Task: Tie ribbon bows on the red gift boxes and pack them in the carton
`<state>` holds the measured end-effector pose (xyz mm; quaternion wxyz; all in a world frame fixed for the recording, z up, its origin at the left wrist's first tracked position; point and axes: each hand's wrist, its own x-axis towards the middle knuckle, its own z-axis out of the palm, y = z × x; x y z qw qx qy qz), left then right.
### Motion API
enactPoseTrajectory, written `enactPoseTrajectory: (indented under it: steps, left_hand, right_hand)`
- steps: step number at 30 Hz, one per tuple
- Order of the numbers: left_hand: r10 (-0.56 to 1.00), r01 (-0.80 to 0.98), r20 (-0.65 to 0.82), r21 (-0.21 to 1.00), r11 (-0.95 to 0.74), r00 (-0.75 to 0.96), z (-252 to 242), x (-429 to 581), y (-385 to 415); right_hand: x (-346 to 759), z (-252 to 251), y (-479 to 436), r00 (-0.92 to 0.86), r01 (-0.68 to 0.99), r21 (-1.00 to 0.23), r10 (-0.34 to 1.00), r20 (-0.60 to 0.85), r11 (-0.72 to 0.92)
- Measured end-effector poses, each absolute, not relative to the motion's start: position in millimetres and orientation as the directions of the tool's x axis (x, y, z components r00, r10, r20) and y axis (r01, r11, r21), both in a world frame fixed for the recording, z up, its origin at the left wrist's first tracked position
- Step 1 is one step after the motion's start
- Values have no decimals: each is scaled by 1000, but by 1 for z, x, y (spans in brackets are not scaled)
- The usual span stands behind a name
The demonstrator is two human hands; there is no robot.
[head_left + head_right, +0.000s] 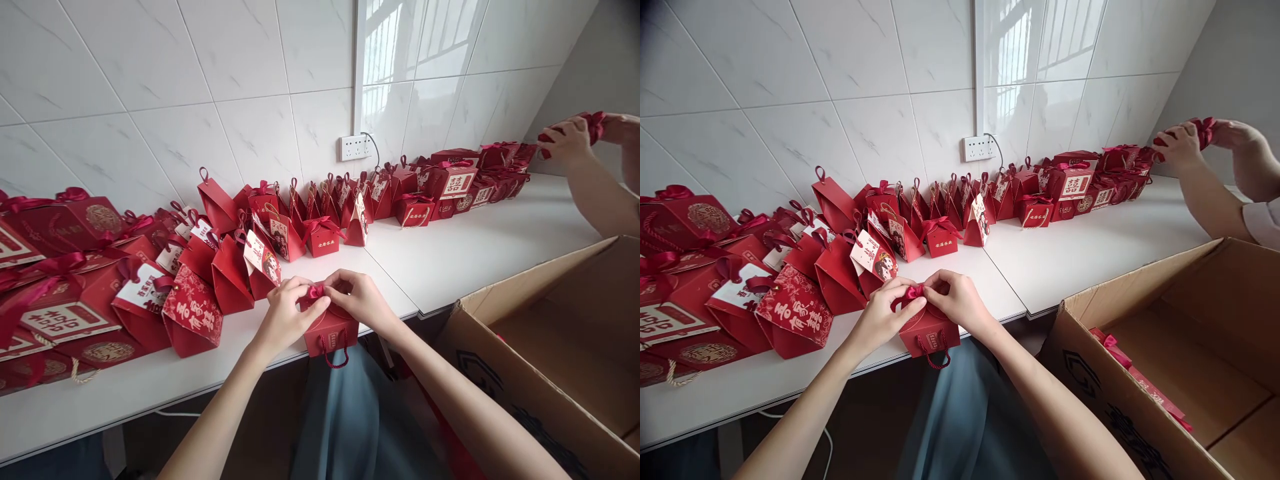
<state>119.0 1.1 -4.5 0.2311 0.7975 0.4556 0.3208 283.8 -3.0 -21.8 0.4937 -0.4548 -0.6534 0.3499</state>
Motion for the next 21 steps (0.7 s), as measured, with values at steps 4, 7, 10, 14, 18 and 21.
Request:
enactPoseTrajectory:
  steps: [4,7,10,14,18,21]
  left_hand:
    - [910,491,254,777,-393,327,-12,121,5]
    - [917,394,199,856,-334,345,-16,120,8]
    - [929,322,168,905,-278,328,-16,119,9]
    - [943,238,149,945,-225,299,-14,120,9]
    - [940,239,141,945,-221,311,-14,120,9]
    - [938,203,122,960,-194,323,-16,118,10]
  right_hand:
    - [286,-22,-2,-144,236,-896,925,352,377]
    - [286,-24,0,-169,212,-892,914,370,400]
    - [286,-26,-1,-154,205,-871,893,422,447]
    - [291,-25,-9,-180,311,-762,822,540,568]
    - [297,-22,-18,-259,461,-612,757,600,643]
    - [297,-22,-19,-241,506,-583,753,612,636]
